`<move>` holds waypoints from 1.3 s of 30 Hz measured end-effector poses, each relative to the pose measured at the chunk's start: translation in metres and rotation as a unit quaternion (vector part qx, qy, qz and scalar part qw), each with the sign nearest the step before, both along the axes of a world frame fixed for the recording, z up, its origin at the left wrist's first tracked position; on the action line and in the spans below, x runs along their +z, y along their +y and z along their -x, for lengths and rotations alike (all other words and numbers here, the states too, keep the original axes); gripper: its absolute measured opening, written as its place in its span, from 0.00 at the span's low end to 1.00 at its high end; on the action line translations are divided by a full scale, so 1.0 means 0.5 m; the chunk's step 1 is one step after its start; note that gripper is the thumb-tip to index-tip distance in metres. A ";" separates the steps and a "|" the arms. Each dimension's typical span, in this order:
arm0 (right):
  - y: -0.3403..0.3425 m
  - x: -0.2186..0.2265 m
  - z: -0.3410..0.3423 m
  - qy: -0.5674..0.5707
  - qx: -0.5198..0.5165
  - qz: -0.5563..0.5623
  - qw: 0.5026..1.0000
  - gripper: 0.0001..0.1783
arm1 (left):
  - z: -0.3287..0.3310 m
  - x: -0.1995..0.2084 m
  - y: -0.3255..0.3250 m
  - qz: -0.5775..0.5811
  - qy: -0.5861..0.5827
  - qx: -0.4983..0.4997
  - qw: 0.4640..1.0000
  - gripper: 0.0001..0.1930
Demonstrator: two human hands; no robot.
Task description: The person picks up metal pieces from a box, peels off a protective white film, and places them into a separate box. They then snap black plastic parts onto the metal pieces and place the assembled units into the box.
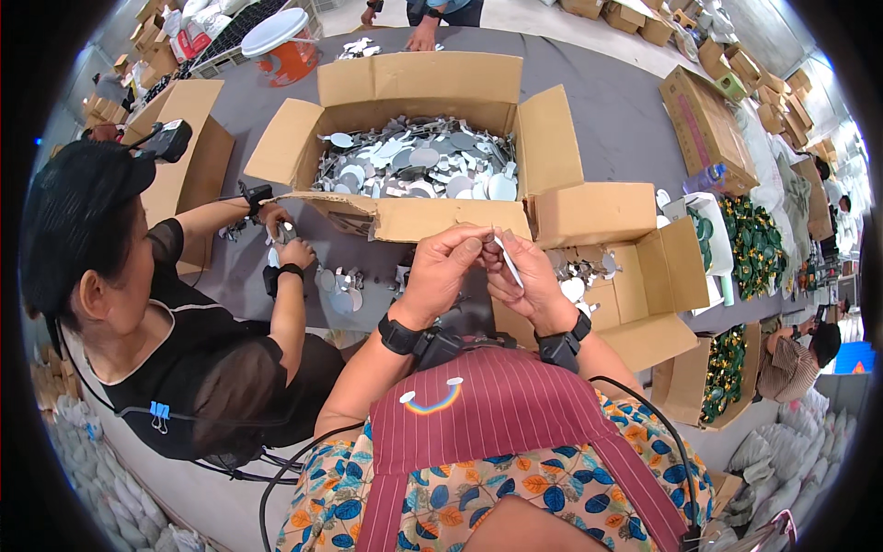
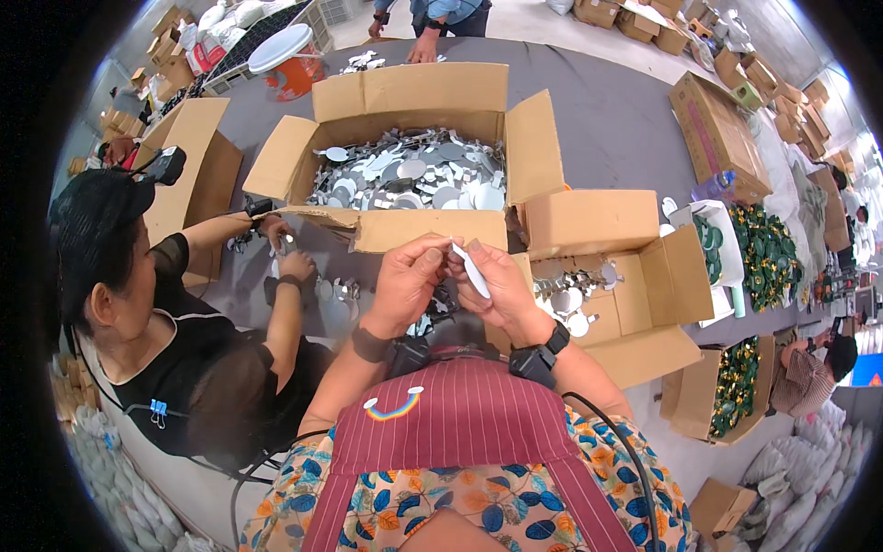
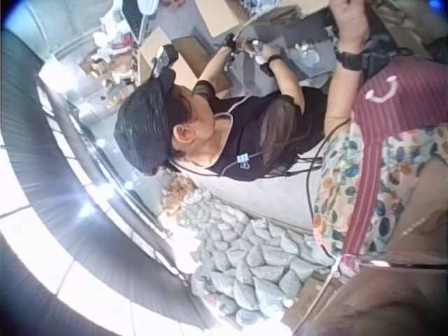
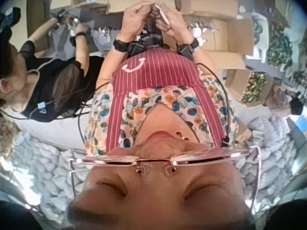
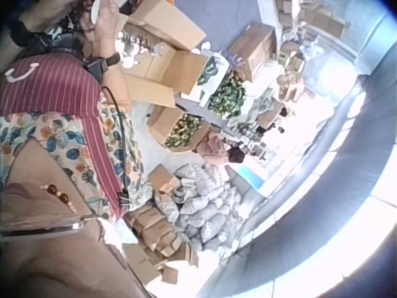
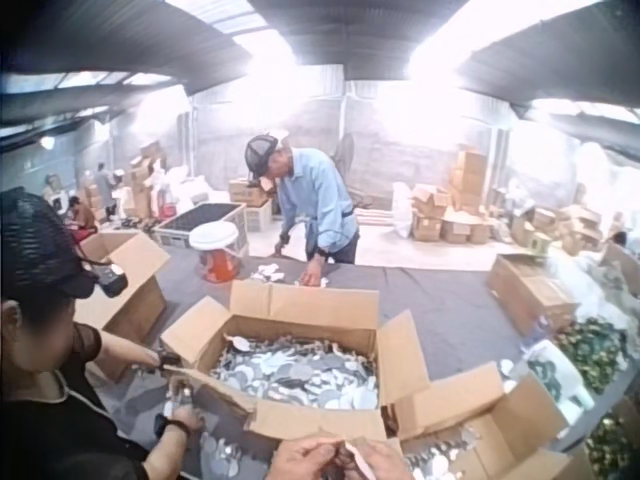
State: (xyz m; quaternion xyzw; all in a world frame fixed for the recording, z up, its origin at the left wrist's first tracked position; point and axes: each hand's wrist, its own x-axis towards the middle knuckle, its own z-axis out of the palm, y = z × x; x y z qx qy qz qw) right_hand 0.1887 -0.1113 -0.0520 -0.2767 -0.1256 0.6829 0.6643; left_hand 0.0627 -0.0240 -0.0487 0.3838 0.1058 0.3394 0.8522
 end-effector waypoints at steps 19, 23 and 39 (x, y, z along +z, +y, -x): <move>-0.009 -0.035 -0.001 0.156 -0.021 -0.020 0.987 0.15 | 0.026 -0.022 0.035 -0.411 0.101 0.100 0.901 0.14; -0.006 -0.056 0.006 0.279 0.128 -0.041 0.951 0.16 | -0.009 0.017 0.018 -0.249 0.125 0.095 0.956 0.13; -0.049 0.051 0.003 -0.540 -0.210 -0.117 0.807 0.17 | -0.020 0.075 -0.021 -0.224 0.225 0.099 0.943 0.12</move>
